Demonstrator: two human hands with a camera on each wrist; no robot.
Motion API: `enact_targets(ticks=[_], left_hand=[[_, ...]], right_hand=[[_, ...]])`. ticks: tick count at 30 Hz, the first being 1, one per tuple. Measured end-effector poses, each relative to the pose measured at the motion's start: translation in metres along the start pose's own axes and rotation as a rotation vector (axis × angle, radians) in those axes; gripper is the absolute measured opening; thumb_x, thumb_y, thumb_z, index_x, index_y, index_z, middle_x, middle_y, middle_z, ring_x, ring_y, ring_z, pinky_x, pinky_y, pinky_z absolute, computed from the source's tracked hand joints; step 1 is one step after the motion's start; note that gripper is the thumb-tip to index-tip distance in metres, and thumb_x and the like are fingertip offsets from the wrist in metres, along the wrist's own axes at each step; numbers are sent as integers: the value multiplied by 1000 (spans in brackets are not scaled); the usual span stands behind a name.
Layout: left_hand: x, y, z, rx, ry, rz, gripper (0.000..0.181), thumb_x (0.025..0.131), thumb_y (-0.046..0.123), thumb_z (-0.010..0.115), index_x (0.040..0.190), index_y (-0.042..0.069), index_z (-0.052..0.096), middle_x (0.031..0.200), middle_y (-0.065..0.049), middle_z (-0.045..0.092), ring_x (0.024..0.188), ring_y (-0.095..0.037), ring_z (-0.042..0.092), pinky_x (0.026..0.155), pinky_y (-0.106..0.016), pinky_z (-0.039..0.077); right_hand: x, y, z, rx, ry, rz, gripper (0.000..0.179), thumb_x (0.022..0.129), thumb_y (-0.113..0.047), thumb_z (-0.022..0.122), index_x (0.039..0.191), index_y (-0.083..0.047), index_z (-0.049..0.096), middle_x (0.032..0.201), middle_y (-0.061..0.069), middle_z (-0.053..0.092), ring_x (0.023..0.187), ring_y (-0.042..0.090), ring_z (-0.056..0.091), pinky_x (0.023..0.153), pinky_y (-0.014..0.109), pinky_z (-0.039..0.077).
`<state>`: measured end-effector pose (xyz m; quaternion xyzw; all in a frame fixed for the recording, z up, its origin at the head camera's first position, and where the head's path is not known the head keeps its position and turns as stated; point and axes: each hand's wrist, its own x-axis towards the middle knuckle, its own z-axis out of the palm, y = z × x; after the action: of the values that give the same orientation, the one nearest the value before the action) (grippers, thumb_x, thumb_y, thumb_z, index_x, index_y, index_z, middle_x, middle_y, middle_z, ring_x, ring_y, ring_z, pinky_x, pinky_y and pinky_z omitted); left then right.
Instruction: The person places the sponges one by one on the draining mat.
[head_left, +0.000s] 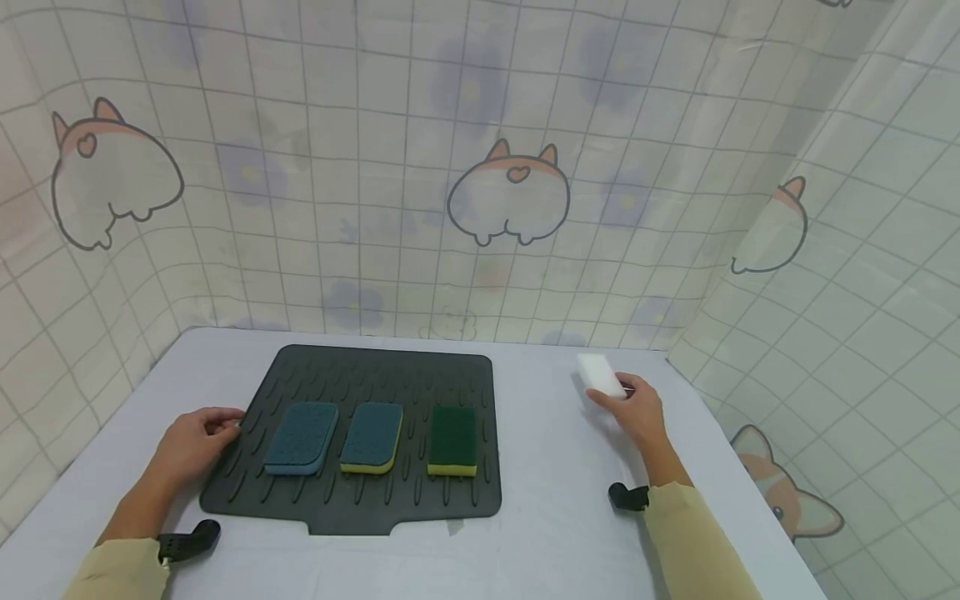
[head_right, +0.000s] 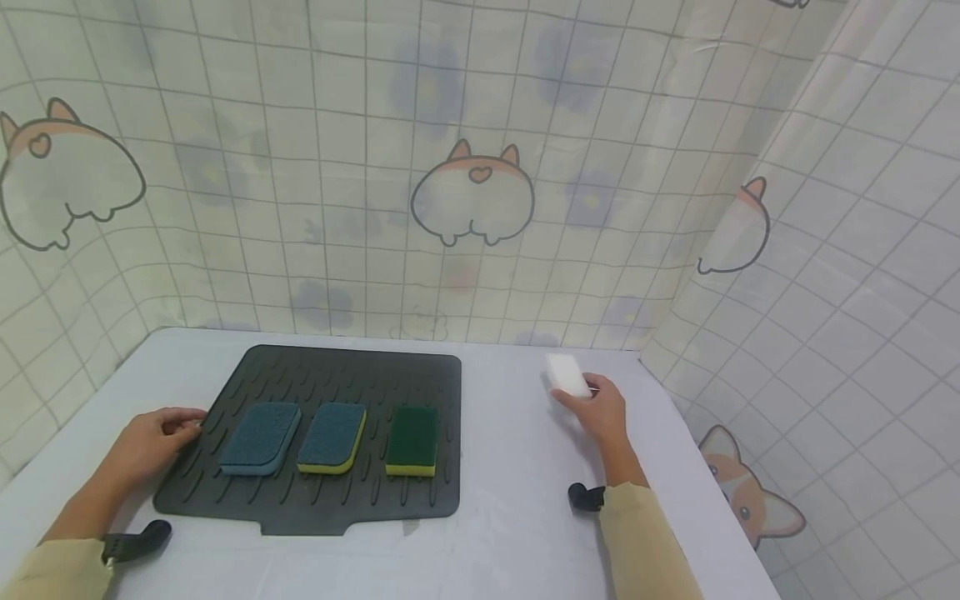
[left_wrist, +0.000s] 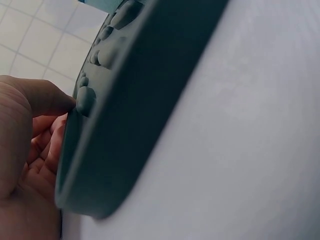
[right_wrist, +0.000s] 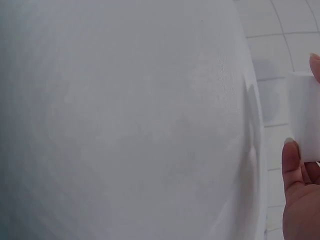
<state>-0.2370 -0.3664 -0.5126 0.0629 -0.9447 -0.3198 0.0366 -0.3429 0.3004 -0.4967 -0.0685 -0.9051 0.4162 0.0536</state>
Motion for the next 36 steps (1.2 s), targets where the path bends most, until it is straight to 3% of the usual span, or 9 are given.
enact_targets(ticks=[11,20,28,36], left_hand=[[1,1,-3,18,-23,21,35,101,12,59,127,-11,62,101,-19,68,88,-26,59,71,-35,49],[2,1,-7,8,-48,15,39,100,16,63,130,-10,61,104,-21,69,93,-30,62,79,-45,52],[5,-3,-8,22,-68,36,46,97,23,70,128,-10,63,98,-12,69,87,-21,59,74,-36,48],[6,-4,-8,13,-75,42,45,95,20,72,127,-10,63,96,-11,68,86,-21,57,71,-33,46]], right_hand=[[-2,-10,8,3,-19,-4,92,82,-57,80,149,-3,47,145,21,54,124,34,54,101,49,47],[-5,-17,16,21,-26,-33,87,83,-52,82,147,-3,49,143,21,56,124,34,55,100,48,47],[-6,-29,27,19,-47,-63,86,82,-53,82,147,-6,50,142,17,58,120,31,57,96,44,48],[-8,-43,40,59,-69,-79,87,79,-52,85,146,-7,52,140,16,60,117,31,58,93,43,50]])
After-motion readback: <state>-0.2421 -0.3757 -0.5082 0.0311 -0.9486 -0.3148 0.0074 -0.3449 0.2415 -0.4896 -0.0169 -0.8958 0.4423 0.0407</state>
